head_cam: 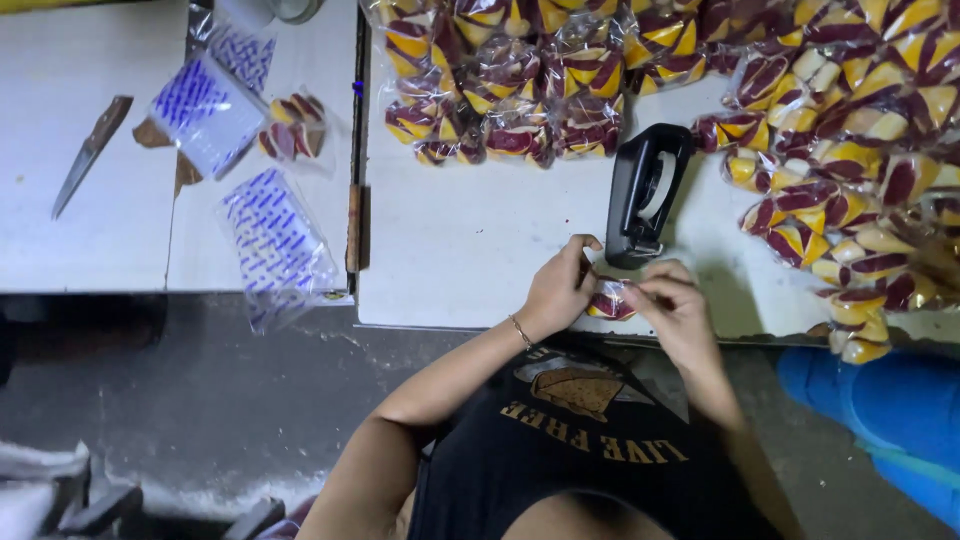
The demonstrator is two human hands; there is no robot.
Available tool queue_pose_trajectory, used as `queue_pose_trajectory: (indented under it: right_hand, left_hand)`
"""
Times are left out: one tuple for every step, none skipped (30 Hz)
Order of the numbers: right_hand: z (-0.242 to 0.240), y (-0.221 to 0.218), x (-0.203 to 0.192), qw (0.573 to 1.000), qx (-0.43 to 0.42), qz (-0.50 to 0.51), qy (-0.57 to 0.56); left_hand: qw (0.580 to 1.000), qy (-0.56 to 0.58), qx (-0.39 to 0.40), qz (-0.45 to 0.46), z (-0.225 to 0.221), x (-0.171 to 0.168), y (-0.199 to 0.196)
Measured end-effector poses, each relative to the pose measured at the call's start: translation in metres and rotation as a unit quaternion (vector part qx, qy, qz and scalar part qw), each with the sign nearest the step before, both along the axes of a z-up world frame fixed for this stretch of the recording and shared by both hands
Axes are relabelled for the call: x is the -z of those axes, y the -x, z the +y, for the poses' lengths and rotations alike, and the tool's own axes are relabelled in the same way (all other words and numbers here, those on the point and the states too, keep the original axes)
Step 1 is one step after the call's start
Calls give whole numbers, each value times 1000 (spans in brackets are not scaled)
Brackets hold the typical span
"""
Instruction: Sealing individual plastic bags of bread items using a manual tape dispenser at a packaging station.
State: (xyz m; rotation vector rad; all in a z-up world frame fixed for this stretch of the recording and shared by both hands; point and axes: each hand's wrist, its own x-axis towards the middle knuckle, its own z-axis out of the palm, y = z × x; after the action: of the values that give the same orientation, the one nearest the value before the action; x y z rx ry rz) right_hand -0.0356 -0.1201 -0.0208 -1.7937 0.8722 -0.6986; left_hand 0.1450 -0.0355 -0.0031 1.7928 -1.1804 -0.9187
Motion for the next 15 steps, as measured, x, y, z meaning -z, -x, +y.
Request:
queue_pose_trajectory:
  right_hand:
    - [6, -4, -3, 1000, 11, -3, 3]
    - [11, -7, -7, 997, 35, 48, 50]
    - [14, -11, -11, 989, 55, 100, 97]
    - [18, -16, -18, 988, 63, 99, 101]
    - [21, -22, -25, 994, 80, 73, -14]
    - [23, -27, -32, 986, 94, 46, -128]
    - [30, -26, -28, 986, 98, 48, -128]
    - [37, -25, -24, 987, 128, 10, -96]
    - [41, -24, -20, 985, 158, -31, -60]
    - [38, -23, -20, 985, 162, -31, -55]
    - [36, -23, -20, 993, 97, -60, -41]
    - [33, -22, -21, 995, 31, -88, -25]
    - [23, -13, -22, 995, 37, -89, -20]
    - [13, -3, -24, 988, 55, -62, -130]
    - [3, 6, -26, 967, 67, -36, -242]
  left_hand:
    - [1000, 3, 11, -3, 0, -6, 1]
    - [1000, 22, 17, 0, 0, -13, 2]
    - [999, 43, 20, 4, -1, -20, 3]
    - [999, 47, 27, 3, -4, 2, 3]
    - [970, 140, 124, -156, -6, 25, 4]
    - [898, 226, 214, -309, -9, 48, 5]
    - [899, 228, 217, -306, -9, 34, 6]
    - [969, 176, 126, -120, -9, 21, 7]
    - [990, 116, 32, 69, -13, 8, 7]
    - [990, 120, 37, 70, -22, 25, 0]
    - [978, 75, 29, 193, -31, 42, -9]
    - [950, 27, 22, 311, -40, 59, -16]
    - [949, 29, 29, 311, -58, 55, -34]
    - [966, 64, -44, 247, -75, 51, -51]
    - [971, 98, -122, 179, -89, 46, -68]
